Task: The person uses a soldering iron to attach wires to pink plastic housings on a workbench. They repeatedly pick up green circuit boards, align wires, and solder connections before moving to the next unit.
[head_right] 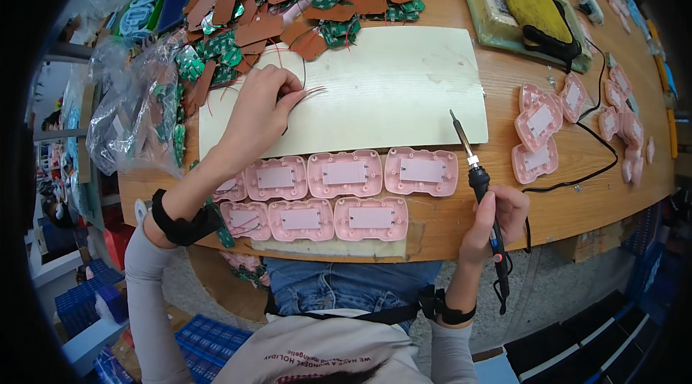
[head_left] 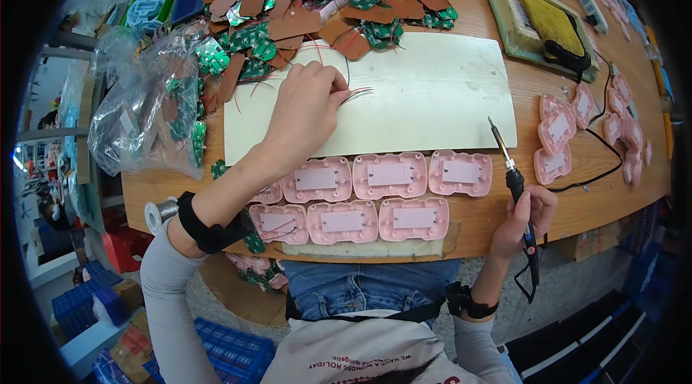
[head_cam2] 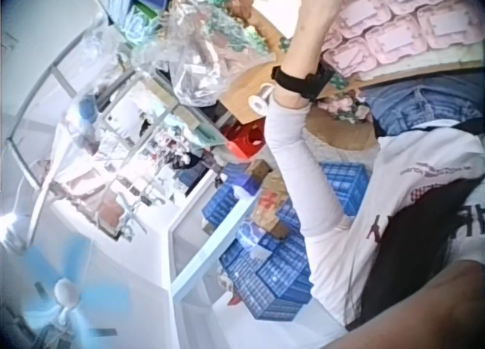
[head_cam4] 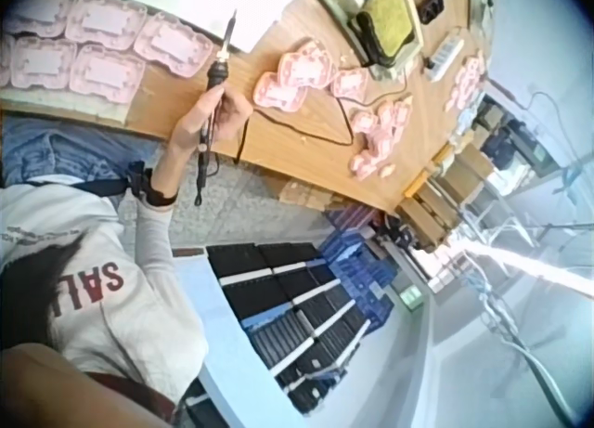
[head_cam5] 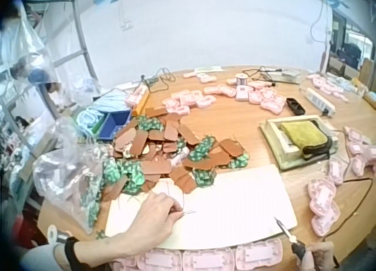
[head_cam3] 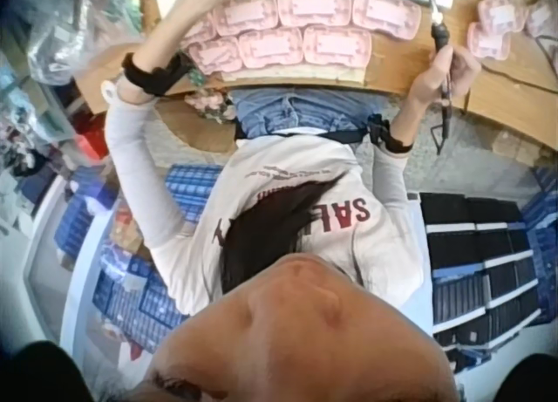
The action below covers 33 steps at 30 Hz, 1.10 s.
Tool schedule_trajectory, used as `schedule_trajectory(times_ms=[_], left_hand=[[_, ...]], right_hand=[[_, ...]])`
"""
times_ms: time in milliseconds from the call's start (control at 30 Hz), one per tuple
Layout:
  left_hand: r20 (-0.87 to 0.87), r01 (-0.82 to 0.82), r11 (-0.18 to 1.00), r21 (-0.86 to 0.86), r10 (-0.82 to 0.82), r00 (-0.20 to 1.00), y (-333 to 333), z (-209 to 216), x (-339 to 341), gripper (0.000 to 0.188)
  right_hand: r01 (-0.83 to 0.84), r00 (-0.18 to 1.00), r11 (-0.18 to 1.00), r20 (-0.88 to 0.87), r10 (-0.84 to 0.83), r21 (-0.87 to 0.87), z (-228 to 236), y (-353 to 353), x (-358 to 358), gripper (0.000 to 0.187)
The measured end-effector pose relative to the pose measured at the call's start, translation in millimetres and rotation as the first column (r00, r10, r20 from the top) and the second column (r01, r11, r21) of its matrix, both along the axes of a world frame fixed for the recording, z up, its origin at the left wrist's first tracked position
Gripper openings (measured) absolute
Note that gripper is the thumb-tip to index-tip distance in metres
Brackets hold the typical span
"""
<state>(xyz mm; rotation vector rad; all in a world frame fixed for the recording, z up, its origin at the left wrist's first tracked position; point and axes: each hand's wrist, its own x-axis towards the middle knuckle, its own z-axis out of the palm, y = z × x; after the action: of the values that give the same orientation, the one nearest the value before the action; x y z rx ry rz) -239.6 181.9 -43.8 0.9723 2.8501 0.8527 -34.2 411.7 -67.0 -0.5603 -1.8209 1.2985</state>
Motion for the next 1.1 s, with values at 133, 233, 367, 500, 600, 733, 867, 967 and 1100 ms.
schedule_trajectory(times_ms=[133,233,367,500,600,733,867,967,1100], left_hand=[[-0.231,0.051,0.993,0.109,-0.025,0.973,-6.8,-4.1,-5.5,0.006],[0.46,-0.191,0.859,0.475,-0.057,0.886,-24.8,19.5,2.0,0.007],[0.51,-0.167,0.919,0.357,-0.042,0.859,-62.4,39.4,23.9,0.019],[0.571,-0.029,0.981,0.194,-0.088,0.816,-81.6,32.3,53.6,0.011],[0.232,0.008,0.992,0.123,-0.036,0.972,-74.0,28.4,69.0,0.006],[0.092,0.002,0.995,0.103,-0.012,0.996,-67.2,22.1,76.6,0.009],[0.036,0.028,0.995,0.094,-0.032,0.999,-65.1,14.8,76.0,0.009],[0.024,0.028,0.995,0.099,-0.031,0.999,-65.2,9.1,76.1,0.009],[-0.01,0.043,0.996,0.072,-0.042,0.999,-64.5,7.8,76.2,0.009]], right_hand=[[0.02,1.0,1.0,0.005,-0.02,0.011,0.6,-0.9,0.8,0.007],[0.038,0.999,0.999,-0.006,-0.038,-0.037,4.3,-3.2,3.7,0.008],[-0.072,0.997,0.996,-0.037,0.07,-0.055,16.5,-21.6,2.0,0.009],[-0.267,0.964,0.958,-0.038,0.264,-0.108,34.9,-50.3,-2.6,0.008],[-0.501,0.865,0.863,-0.081,0.496,-0.066,28.6,-58.2,0.1,0.015],[-0.574,0.816,0.817,-0.043,0.576,0.046,28.0,-75.3,-10.0,0.017],[-0.605,0.796,0.789,0.059,0.603,0.104,24.0,-82.5,-13.0,0.017],[-0.603,0.797,0.792,0.098,0.596,0.094,22.1,-85.4,-13.9,0.016],[-0.604,0.797,0.792,0.106,0.595,0.089,22.2,-86.4,-15.4,0.015]])
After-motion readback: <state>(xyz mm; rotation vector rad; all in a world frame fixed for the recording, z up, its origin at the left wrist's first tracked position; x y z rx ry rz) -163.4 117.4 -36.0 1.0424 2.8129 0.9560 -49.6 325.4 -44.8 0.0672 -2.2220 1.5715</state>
